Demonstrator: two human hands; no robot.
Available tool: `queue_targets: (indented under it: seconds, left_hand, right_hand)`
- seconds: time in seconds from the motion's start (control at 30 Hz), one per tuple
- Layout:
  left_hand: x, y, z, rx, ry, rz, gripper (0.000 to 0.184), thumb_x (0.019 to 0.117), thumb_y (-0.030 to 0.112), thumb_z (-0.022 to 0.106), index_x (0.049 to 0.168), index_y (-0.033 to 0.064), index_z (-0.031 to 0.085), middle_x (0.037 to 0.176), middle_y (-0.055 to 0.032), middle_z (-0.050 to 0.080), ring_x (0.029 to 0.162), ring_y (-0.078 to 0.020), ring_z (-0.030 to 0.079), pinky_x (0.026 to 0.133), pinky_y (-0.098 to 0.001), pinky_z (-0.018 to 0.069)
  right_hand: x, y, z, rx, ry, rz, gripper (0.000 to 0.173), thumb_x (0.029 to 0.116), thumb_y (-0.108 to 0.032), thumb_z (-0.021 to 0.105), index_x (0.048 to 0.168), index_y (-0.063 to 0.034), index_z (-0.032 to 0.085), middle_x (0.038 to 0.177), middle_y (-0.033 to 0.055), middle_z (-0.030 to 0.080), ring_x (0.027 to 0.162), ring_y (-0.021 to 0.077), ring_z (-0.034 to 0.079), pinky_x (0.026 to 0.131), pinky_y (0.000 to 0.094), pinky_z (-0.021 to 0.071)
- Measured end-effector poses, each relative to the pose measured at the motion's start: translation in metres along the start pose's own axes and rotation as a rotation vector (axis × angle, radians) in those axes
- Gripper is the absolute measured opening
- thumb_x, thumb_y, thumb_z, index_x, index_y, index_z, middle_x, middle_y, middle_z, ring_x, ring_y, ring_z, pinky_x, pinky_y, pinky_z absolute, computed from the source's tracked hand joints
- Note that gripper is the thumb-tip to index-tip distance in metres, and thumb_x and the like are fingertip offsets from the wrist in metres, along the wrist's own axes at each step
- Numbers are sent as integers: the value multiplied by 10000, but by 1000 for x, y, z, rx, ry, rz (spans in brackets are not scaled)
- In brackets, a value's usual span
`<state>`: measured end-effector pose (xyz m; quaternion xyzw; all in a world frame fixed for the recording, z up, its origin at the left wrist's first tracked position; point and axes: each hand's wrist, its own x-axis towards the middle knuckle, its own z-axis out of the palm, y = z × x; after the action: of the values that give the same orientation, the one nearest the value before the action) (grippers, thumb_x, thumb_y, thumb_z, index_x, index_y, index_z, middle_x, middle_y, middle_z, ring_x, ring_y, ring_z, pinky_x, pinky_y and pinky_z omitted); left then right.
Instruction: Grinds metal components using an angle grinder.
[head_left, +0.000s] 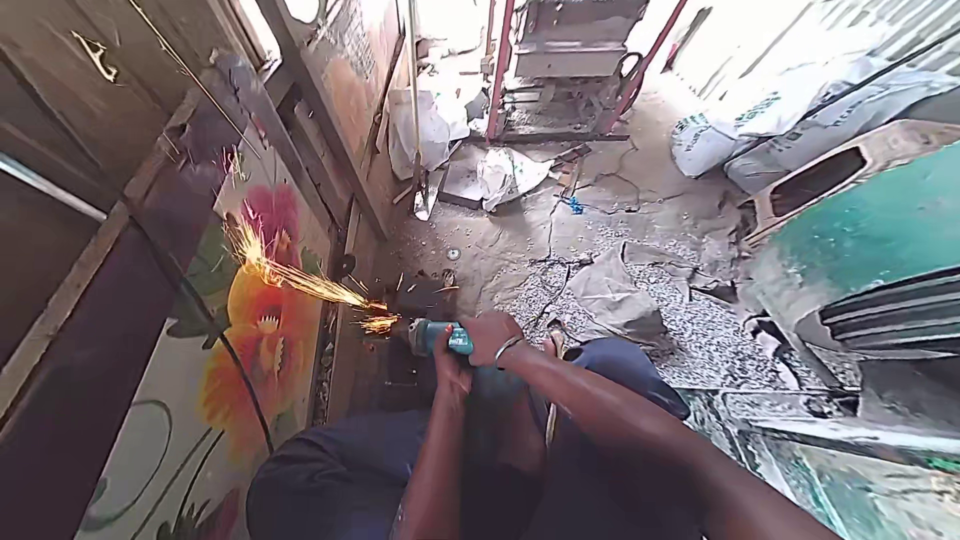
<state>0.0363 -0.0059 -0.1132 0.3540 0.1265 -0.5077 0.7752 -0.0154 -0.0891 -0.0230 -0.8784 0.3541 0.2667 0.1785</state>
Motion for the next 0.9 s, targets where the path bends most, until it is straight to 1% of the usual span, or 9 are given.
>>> queue_targets:
  seconds: [0.2, 0.3, 0.33, 0.4, 0.5, 0.63, 0.73, 0.83, 0.9]
  left_hand:
    - [5, 1, 3, -15, 31, -17, 246, 1030, 264, 423, 1048, 65, 568, 869, -98, 673, 781, -201, 686, 695, -389, 595]
    - [5, 3, 5, -21, 37, -5, 233, 1026, 239, 417, 1037, 60, 566, 857, -97, 673, 769, -197, 685, 687, -382, 596]
    - [4, 3, 6, -16, 42, -4, 225, 1032, 235, 415, 1056, 61, 556, 866, -96, 668, 773, -195, 683, 687, -379, 594]
    - [3, 4, 6, -9, 52, 2, 215, 1035, 231, 416, 1071, 69, 553, 873, -92, 667, 776, -189, 683, 688, -377, 593]
    - [4, 3, 4, -19, 47, 11, 213, 1030, 229, 423, 1051, 69, 562, 865, -90, 671, 771, -191, 685, 686, -380, 595]
    - [2, 2, 4, -44, 46, 8, 225, 1030, 245, 419, 1087, 67, 544, 887, -102, 670, 788, -204, 686, 693, -398, 596]
    - [-9, 7, 7, -65, 44, 37, 225, 1012, 243, 426, 1057, 61, 550, 861, -101, 676, 764, -200, 690, 673, -393, 600]
    - [-25, 17, 9, -45, 29, 111, 234, 989, 244, 431, 1000, 63, 579, 831, -91, 691, 747, -186, 699, 670, -382, 607]
    - [-35, 24, 11, -28, 44, 171, 252, 985, 252, 412, 966, 71, 587, 801, -71, 696, 727, -171, 704, 653, -369, 609]
  right_hand:
    - [3, -1, -5, -45, -7, 5, 690, 748, -350, 806, 1374, -169, 579, 1108, 225, 704, 1016, 444, 685, 798, 646, 526]
    - [5, -2, -7, -48, -12, 8, 663, 754, -346, 804, 1351, -168, 576, 1089, 226, 703, 996, 444, 687, 776, 642, 526]
    - [6, -2, -7, -46, -13, 6, 672, 757, -347, 804, 1362, -173, 572, 1092, 225, 703, 996, 446, 688, 776, 644, 525]
    - [7, -3, -6, -43, -20, 6, 696, 763, -347, 804, 1395, -185, 560, 1112, 226, 702, 1008, 450, 686, 783, 645, 525]
    - [6, -2, -4, -49, -10, -8, 672, 761, -352, 800, 1369, -181, 570, 1092, 221, 705, 1005, 442, 687, 785, 643, 524]
    - [2, -1, -6, -47, -5, -37, 684, 765, -346, 800, 1385, -171, 568, 1095, 224, 705, 1014, 442, 684, 816, 641, 524]
    - [-5, -4, -6, -43, 11, -74, 684, 767, -346, 790, 1380, -156, 555, 1063, 219, 707, 979, 441, 691, 784, 633, 528]
    - [-15, -11, -7, -23, 43, -131, 701, 765, -340, 772, 1404, -176, 536, 1019, 203, 703, 933, 420, 697, 743, 612, 531]
    - [-19, -17, -8, -10, 61, -187, 720, 768, -328, 767, 1430, -184, 521, 1046, 205, 699, 929, 417, 696, 739, 604, 532]
